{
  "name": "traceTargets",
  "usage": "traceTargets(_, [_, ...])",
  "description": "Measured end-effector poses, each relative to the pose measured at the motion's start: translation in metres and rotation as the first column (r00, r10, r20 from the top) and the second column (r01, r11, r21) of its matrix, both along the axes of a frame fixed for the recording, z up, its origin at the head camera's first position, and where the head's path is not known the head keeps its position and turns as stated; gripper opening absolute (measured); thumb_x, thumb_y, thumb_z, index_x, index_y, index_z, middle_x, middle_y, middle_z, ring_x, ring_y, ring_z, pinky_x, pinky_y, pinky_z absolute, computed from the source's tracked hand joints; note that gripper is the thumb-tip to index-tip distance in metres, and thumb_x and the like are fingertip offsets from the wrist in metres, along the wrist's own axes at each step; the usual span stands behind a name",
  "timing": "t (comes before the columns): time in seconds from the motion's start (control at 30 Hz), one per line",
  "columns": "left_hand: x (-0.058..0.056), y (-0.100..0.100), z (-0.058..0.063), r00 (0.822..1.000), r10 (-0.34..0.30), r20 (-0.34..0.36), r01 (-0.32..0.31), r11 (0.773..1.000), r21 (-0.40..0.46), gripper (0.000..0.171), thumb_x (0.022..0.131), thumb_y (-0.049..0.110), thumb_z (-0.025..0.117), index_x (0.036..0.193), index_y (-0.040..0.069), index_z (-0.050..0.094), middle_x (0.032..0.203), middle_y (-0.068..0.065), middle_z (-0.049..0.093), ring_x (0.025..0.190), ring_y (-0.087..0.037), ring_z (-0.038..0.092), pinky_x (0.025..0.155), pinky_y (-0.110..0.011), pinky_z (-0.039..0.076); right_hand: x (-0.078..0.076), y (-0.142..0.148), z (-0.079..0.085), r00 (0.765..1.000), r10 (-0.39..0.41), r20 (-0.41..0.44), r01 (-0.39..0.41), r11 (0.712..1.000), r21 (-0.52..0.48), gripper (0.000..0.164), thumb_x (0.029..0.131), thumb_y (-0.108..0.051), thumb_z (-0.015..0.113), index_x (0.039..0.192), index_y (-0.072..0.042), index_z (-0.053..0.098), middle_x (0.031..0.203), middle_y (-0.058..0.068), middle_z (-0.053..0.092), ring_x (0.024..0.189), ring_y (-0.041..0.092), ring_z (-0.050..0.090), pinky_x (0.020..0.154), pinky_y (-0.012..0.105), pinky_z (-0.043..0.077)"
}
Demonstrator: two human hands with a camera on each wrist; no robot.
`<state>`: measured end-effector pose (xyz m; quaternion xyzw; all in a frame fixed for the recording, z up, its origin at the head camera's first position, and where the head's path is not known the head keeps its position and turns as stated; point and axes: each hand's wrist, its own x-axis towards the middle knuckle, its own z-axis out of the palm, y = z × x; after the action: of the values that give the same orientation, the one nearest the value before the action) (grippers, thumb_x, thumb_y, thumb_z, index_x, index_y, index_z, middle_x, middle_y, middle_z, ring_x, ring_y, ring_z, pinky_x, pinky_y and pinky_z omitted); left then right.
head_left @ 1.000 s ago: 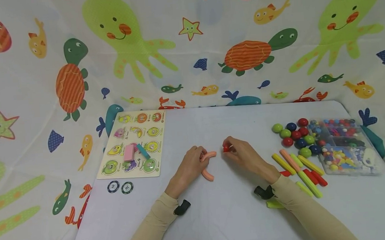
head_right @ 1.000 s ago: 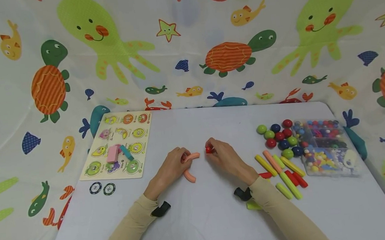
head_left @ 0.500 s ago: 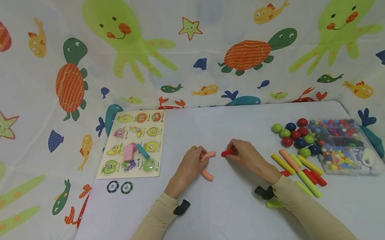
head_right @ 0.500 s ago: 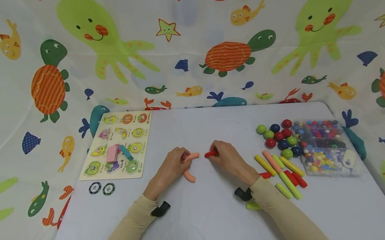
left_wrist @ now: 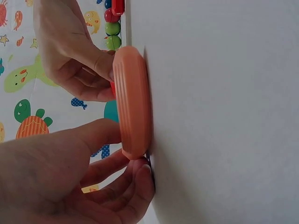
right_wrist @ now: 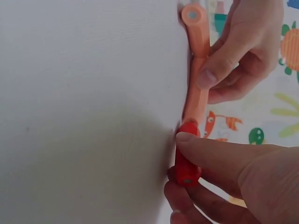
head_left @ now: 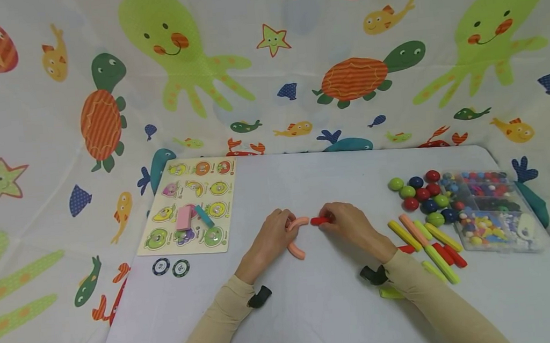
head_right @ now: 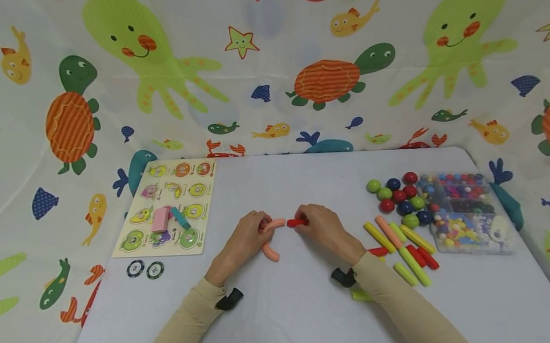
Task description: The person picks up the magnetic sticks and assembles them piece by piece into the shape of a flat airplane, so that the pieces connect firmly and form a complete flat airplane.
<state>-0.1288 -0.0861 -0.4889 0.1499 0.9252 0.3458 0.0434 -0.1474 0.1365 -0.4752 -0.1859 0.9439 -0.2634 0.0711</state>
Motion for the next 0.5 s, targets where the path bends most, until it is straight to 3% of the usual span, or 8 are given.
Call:
traceTargets(0.33, [0.0002,0.0011,-0.0007,1.0,0.01,0.011,-0.01,1.0,0.005,0.014,0.093,0.009,0.07,0.105,0.003,0.066,0.083,-0.003,0.054,0.075,-0.014,0.048,0.066,-0.025,0.042,0.0005,-0.0021,0.0008,1.0,0.014,-0.012,-0.013,1.0,0.009,0.02,0.087,-0.015,0.081,0.104,-0.009,0.072,0.092,0.004,0.07,0.08,0.015,0.06,0.078,0.036,0.055])
traceTargets(0.5, [-0.0005,-0.0006,-0.0009,0.999,0.04,0.023,-0.04,0.999,0.016,0.015,0.094,0.011,0.069,0.106,0.002,0.066,0.085,-0.004,0.054,0.077,-0.015,0.049,0.066,-0.026,0.043,0.0017,0.0069,0.0086,0.999,-0.044,0.011,0.045,0.999,-0.017,0.022,0.09,-0.018,0.077,0.111,-0.01,0.072,0.103,0.005,0.071,0.094,0.022,0.064,0.087,0.042,0.056])
